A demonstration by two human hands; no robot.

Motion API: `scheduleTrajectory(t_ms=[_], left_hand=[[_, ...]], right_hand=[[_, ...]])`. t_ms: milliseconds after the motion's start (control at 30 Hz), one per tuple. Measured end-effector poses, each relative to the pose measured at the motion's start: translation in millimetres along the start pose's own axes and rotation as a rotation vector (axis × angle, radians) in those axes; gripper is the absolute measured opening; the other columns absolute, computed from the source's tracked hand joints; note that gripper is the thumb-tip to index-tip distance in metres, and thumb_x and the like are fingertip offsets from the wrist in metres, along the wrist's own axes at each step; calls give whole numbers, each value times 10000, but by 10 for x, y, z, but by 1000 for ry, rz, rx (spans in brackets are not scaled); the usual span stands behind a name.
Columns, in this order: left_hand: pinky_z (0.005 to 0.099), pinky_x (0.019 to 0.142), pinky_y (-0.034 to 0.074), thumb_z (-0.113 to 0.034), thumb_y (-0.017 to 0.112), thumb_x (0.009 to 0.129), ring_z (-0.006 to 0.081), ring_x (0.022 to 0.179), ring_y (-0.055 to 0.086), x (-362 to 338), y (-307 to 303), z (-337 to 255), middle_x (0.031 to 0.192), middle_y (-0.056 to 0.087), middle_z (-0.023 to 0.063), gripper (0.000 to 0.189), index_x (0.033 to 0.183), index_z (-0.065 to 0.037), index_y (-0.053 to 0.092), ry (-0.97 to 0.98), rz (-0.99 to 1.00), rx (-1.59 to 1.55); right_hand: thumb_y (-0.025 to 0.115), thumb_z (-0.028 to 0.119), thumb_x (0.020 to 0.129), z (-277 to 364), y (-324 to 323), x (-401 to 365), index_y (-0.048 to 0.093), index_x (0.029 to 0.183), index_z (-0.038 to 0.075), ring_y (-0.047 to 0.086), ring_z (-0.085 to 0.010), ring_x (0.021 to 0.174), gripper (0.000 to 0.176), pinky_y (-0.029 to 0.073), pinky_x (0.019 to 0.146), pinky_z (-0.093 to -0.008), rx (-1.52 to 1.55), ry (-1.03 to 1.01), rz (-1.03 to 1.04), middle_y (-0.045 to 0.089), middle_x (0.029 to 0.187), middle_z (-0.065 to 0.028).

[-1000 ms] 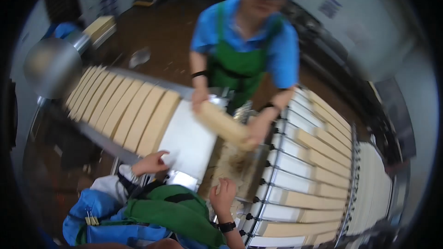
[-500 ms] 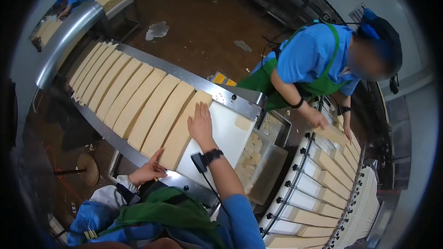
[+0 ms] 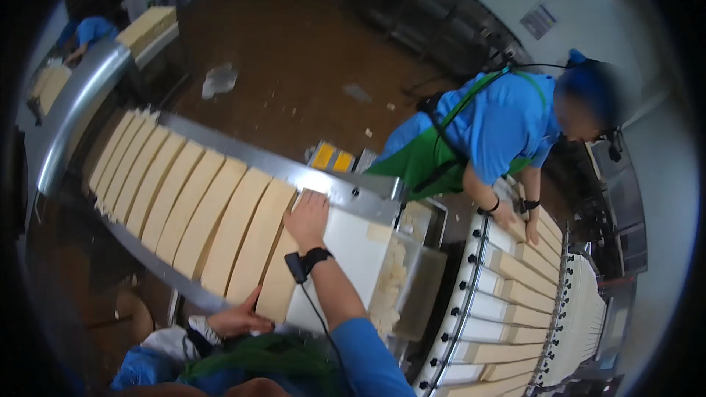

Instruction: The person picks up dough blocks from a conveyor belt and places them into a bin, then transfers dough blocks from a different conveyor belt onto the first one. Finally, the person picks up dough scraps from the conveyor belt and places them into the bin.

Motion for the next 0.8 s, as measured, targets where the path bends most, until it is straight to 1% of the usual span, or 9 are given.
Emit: scheduleTrajectory(t_ms=[167, 267, 333, 467, 500, 533, 600, 700, 800], left_hand=[[385, 1006, 555, 58, 703, 927, 249, 1215, 646, 72, 211, -107, 1440, 573, 136, 1088, 1677, -195, -43, -21, -123, -14], [392, 1006, 552, -26, 771, 901, 247, 1207, 648, 280, 465, -312, 1436, 580, 115, 1038, 1672, -134, 84, 225, -17, 312], [413, 990, 558, -143, 862, 819, 293, 1185, 667, 544, 311, -295, 1383, 619, 149, 1057, 1635, -97, 190, 307, -96, 622], [459, 951, 567, -353, 989, 610, 409, 1147, 684, 584, 437, -517, 1255, 683, 231, 1162, 1534, -71, 343, 294, -364, 1301], [478, 927, 572, -392, 994, 542, 455, 1116, 680, 610, 504, -524, 1161, 703, 263, 1136, 1462, -79, 405, 261, -479, 1355], [479, 919, 574, -374, 989, 544, 450, 1101, 685, 626, 553, -481, 1148, 704, 262, 1120, 1458, -81, 410, 257, -513, 1416], [480, 904, 577, -339, 979, 550, 441, 1071, 694, 711, 641, -477, 1122, 706, 262, 1089, 1450, -85, 421, 284, -608, 1531], [497, 886, 575, -240, 926, 595, 446, 1040, 697, 857, 672, -456, 1107, 715, 232, 878, 1348, -73, 506, 359, -628, 1524], [513, 879, 559, -201, 879, 650, 446, 1019, 682, 1055, 1239, -447, 1094, 721, 187, 701, 1266, -100, 562, 457, -546, 1532]], right_hand=[[763, 457, 738, -430, 1, -183, 648, 1131, -9, 529, -359, 1211, 621, 373, 1051, -511, -27, 139, 105, 622, 1162, -205], [781, 513, 701, -1159, -299, -554, 655, 1097, -9, 562, -342, 1164, 667, 404, 1018, -503, -159, 244, -18, 637, 1135, -194], [785, 575, 696, -1690, -555, -859, 664, 1091, -18, 615, -366, 1104, 723, 471, 974, -490, -92, 358, 90, 657, 1098, -189], [944, 462, 580, -2177, -945, -1766, 479, 1340, -64, 670, -432, 1095, 1034, 540, 940, -441, 372, 532, 364, 681, 1183, -282], [1011, 415, 409, -2164, -999, -1902, 369, 1457, -25, 627, -385, 1236, 1305, 514, 1008, -451, 595, 345, 276, 618, 1297, -342], [1023, 364, 344, -2131, -957, -2102, 409, 1496, 99, 639, -420, 1183, 1332, 533, 961, -478, 500, 328, 345, 629, 1254, -326], [964, 305, 514, -2009, -962, -2451, 501, 1459, 188, 645, -464, 1075, 1059, 541, 899, -512, 129, 235, 387, 623, 1203, -298], [830, 223, 712, -2016, -988, -2776, 583, 1389, 252, 630, -464, 1028, 722, 541, 848, -498, 92, 447, 179, 595, 1183, -251], [709, 173, 822, -2308, -1338, -3190, 627, 1350, 256, 620, -444, 1044, 540, 536, 837, -514, -7, 506, -1, 565, 1185, -258]])
Point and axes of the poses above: each hand's wrist, its own x-axis towards the middle knuckle, its own y-axis out of the palm, z = x × y, the point moved 7 cm from there along x, towards the middle knuckle
